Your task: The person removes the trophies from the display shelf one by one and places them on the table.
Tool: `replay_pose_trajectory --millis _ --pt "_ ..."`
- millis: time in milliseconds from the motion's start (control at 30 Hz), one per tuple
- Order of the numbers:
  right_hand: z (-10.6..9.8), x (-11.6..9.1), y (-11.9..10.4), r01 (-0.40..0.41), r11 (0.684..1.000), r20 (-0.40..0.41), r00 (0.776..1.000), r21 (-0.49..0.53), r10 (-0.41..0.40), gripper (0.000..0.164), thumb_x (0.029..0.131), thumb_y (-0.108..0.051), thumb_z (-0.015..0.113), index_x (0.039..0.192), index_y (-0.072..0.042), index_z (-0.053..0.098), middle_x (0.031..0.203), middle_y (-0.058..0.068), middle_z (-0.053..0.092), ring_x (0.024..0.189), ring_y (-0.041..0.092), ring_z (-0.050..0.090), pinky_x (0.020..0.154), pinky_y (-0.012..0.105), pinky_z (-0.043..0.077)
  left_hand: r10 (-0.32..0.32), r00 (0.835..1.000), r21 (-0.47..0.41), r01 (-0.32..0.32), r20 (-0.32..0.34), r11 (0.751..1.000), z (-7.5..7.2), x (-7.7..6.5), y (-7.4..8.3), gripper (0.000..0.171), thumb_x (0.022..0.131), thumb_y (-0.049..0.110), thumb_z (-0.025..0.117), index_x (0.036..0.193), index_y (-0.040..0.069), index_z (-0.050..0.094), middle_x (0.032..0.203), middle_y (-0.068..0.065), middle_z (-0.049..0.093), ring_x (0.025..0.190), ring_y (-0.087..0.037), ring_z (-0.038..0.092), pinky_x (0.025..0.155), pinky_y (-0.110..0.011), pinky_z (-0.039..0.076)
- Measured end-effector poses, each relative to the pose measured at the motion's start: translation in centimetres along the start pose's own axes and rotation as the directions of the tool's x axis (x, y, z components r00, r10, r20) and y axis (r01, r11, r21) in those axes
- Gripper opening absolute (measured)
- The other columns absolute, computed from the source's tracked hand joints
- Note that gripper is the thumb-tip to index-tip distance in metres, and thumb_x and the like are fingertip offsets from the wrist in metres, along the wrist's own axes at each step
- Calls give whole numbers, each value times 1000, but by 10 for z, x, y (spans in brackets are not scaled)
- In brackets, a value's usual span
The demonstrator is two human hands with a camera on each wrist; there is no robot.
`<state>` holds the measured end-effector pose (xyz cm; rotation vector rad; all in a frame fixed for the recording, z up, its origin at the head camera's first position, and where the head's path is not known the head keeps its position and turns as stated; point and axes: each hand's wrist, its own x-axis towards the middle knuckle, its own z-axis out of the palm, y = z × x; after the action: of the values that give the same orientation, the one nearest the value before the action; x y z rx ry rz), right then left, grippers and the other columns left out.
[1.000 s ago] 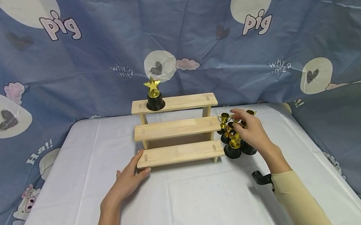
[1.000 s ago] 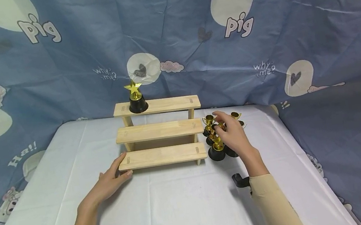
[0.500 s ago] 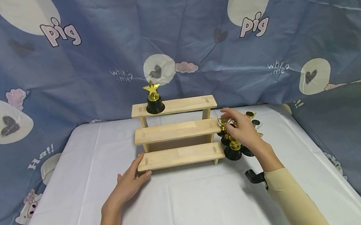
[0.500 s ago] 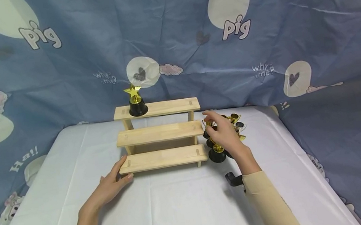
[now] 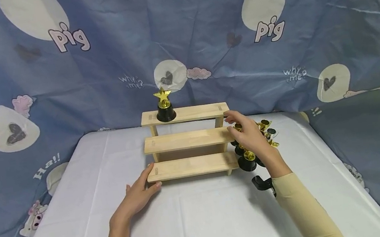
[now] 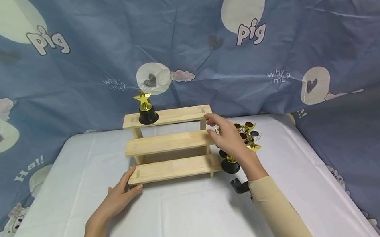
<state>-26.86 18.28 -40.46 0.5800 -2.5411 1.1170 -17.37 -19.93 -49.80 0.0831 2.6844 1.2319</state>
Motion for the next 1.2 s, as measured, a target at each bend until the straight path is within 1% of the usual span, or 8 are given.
replay_pose_trajectory --millis 133,267,367,600,767,900,1000,1200 --pt "1 2 -4 15 1000 13 1000 23 -16 47 96 -11 61 141 -16 53 122 11 68 117 26 62 102 49 47 3 1000 -2 -3 0 1000 1 -1 0 79 98 45 59 161 27 16 167 -12 18 152 -46 14 109 -78 -16" --pt "4 5 -7 21 999 21 1000 29 -22 47 96 -11 61 142 -15 52 122 14 68 118 27 62 99 49 48 8 1000 2 -8 -4 1000 2 -1 -2 78 98 44 60 161 28 16 166 -12 19 152 -45 15 109 -78 -15" --pt "7 9 -9 29 999 23 999 38 -30 47 95 -10 62 141 -14 53 120 13 68 116 27 63 100 48 48 9 1000 6 -9 -6 1000 1 0 -2 78 98 43 60 161 28 16 166 -12 19 152 -45 15 109 -78 -15" --pt "16 20 -9 35 994 15 999 108 -37 45 95 -8 61 139 -13 55 116 10 69 110 27 65 99 50 48 17 1000 5 -17 -9 1000 1 0 -3 78 98 42 60 161 27 16 166 -13 20 152 -45 15 109 -79 -15" --pt "23 28 -8 26 989 22 999 147 -29 44 95 -10 62 138 -12 56 114 8 69 104 24 66 101 46 49 15 1000 3 -15 -12 1000 1 0 -1 78 98 41 60 161 26 17 166 -14 20 152 -46 15 109 -79 -15" --pt "29 32 -10 32 987 9 999 157 -33 44 94 -11 63 138 -13 56 113 11 70 99 24 66 98 48 50 16 1000 1 -16 -8 1000 0 0 -1 77 98 41 60 160 27 17 166 -14 20 152 -46 16 109 -78 -15" --pt "33 36 -15 37 987 -15 999 158 -35 43 94 -13 63 137 -14 57 113 11 71 100 25 65 96 53 49 23 1000 -4 -23 -5 1000 -1 0 -1 77 98 41 60 160 26 17 166 -14 20 152 -45 16 109 -78 -15" --pt "41 44 -24 47 984 -19 999 174 -44 41 96 -13 62 136 -16 57 112 7 70 108 25 65 101 45 49 20 1000 -6 -20 -7 1000 0 -1 -2 77 98 41 60 160 27 17 166 -13 20 152 -45 15 109 -78 -16"
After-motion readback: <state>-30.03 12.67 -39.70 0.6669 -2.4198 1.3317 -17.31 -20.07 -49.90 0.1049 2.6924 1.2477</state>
